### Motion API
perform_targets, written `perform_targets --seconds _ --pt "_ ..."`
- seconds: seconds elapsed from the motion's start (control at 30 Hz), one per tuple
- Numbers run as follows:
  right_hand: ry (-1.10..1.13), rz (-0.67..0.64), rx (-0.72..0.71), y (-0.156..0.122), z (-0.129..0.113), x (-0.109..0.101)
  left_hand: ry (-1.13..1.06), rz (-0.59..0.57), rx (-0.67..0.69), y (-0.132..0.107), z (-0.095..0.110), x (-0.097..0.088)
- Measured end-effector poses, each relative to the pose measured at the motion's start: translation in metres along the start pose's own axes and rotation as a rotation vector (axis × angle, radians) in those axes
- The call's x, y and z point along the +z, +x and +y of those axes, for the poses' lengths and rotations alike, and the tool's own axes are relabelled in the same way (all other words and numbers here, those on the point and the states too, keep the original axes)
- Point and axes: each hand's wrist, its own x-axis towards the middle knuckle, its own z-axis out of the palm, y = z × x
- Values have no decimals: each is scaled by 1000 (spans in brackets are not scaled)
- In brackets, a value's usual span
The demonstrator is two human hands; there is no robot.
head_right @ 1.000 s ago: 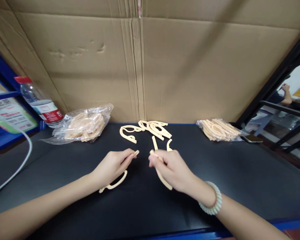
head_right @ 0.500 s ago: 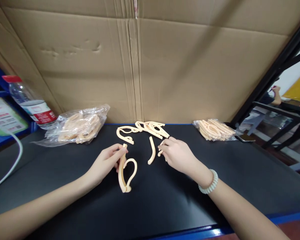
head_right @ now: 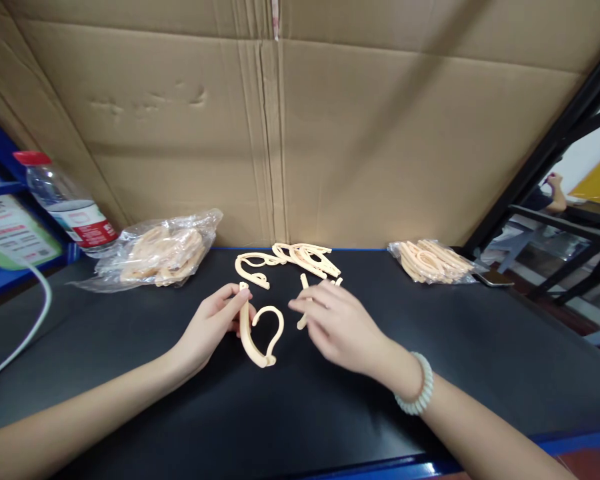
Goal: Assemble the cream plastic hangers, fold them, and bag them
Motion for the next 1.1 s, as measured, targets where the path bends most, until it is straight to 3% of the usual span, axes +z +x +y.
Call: perform_targets --seconds 0.1,0.2,0.4,0.53,0.67,0.73,0.9,1.1 --pt "14 -142 -116 1 -25 6 -18 -12 28 -2 -1 2" --pt "-40 -214 -157 0 -33 13 -26 -40 35 -5 -2 5" --pt "-7 -118 -119 -3 -22 17 61 -36 103 -7 -8 4" --pt "-33 -18 -72 -3 -20 16 370 -12 415 -12 -8 1" --pt "-46 43 -12 -4 -19 16 858 -75 838 -20 -3 1" --pt "-39 65 3 -4 -19 18 967 -126 935 -23 -3 2" --pt "-52 57 -11 -7 -19 22 969 -427 818 -21 -4 5" --pt "-175 40 -71 -7 -22 25 1078 -403 814 -21 -3 8"
